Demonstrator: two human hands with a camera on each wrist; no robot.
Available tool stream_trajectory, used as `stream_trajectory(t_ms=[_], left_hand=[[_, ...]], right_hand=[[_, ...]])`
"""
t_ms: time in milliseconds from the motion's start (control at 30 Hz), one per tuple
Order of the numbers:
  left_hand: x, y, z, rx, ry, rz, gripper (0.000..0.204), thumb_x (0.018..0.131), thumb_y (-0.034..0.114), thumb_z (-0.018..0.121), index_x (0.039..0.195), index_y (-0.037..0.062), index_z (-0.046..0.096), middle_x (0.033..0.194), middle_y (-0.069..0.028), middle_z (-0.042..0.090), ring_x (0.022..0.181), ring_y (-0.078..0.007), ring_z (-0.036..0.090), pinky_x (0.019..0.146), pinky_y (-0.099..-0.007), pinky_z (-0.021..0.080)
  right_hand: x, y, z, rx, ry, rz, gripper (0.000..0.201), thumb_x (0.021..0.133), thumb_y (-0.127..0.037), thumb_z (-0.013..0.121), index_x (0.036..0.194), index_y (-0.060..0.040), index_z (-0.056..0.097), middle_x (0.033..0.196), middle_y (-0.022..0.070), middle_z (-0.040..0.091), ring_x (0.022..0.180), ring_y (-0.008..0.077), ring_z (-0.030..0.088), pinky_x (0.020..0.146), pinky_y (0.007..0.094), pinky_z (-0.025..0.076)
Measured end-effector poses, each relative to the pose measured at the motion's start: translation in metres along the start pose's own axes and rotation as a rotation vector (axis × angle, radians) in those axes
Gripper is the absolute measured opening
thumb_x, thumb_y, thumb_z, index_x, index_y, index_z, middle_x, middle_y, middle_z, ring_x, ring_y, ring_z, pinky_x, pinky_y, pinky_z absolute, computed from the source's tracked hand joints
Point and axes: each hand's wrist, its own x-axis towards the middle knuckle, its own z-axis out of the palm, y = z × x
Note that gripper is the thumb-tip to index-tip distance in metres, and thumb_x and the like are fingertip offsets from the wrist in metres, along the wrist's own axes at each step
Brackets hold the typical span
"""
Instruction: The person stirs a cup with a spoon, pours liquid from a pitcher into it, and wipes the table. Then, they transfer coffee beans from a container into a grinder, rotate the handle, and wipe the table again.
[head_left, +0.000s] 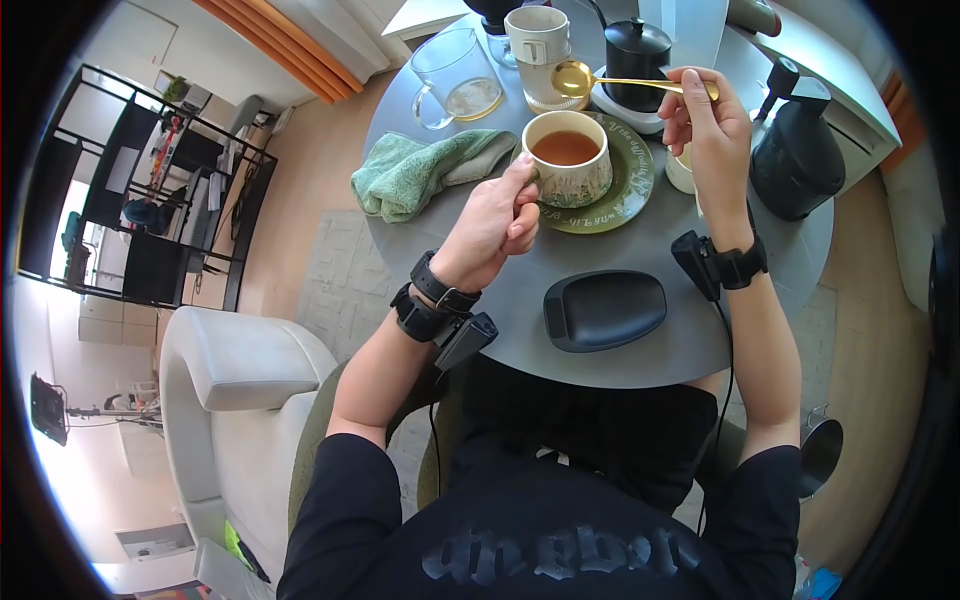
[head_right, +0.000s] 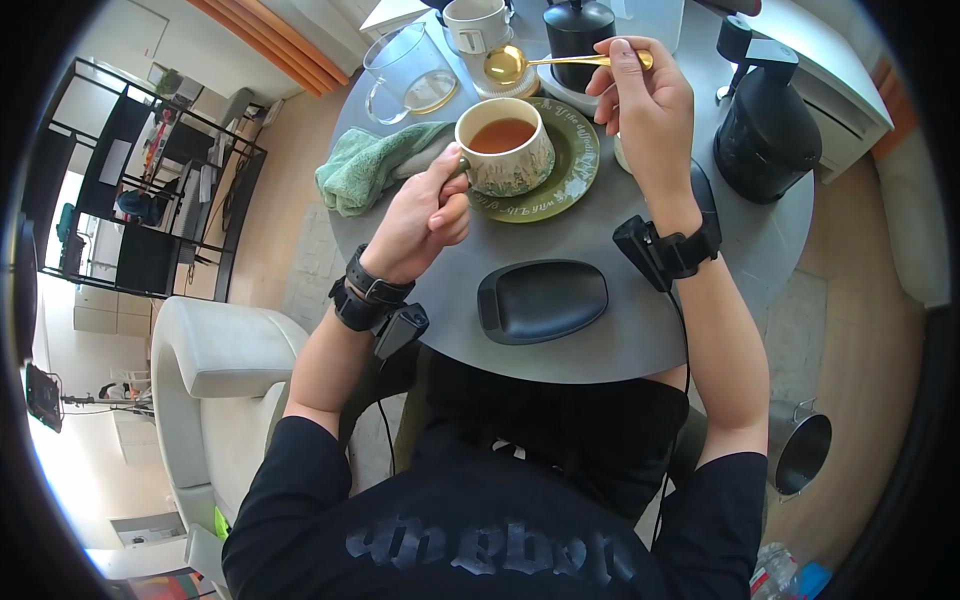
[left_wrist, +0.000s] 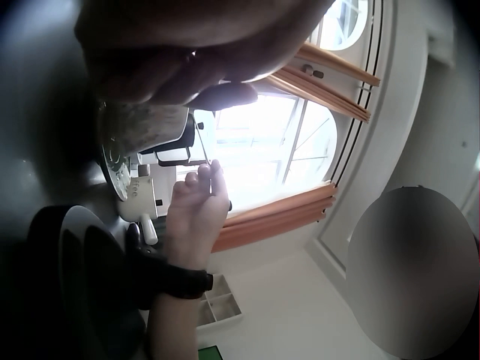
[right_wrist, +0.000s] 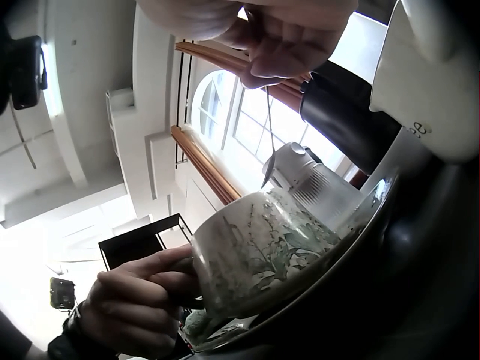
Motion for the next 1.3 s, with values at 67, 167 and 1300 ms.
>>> stream_trajectory(t_ms=[67,167,1300], left_hand=[[0.004,-0.002,0.001,0.002,-0.018,-0.019,0.045,0.110,0.049,0.040,0.079,0.0154,0.038,0.050,0.0080,0.033,0.043,-0.0072,0.026,0.046,-0.0242,0.024],[0.006,-0.004,0.004,0.006,-0.025,-0.024,0.045,0.110,0.050,0.040,0.080,0.0148,0.039,0.052,0.0077,0.034,0.044,-0.0068,0.027,0.046,-0.0232,0.025],[-0.009,-0.003,-0.045,0.261,0.107,0.341,0.021,0.105,0.025,0.057,0.107,0.0045,0.060,0.069,0.0000,0.058,0.056,-0.0066,0.052,0.053,-0.0205,0.040]], right_hand=[[-0.001,-0.002,0.001,0.003,-0.006,0.006,0.025,0.108,-0.024,0.051,0.109,-0.0036,0.066,0.077,0.0024,0.067,0.057,0.0025,0.056,0.048,0.0168,0.041],[-0.002,-0.003,0.002,-0.006,-0.013,0.006,0.025,0.108,-0.024,0.051,0.109,-0.0034,0.066,0.077,0.0027,0.066,0.057,0.0026,0.056,0.048,0.0169,0.041],[-0.007,-0.007,0.004,-0.032,-0.093,0.023,0.027,0.104,-0.029,0.059,0.097,-0.0035,0.068,0.064,-0.0026,0.057,0.053,0.0026,0.051,0.048,0.0179,0.038]])
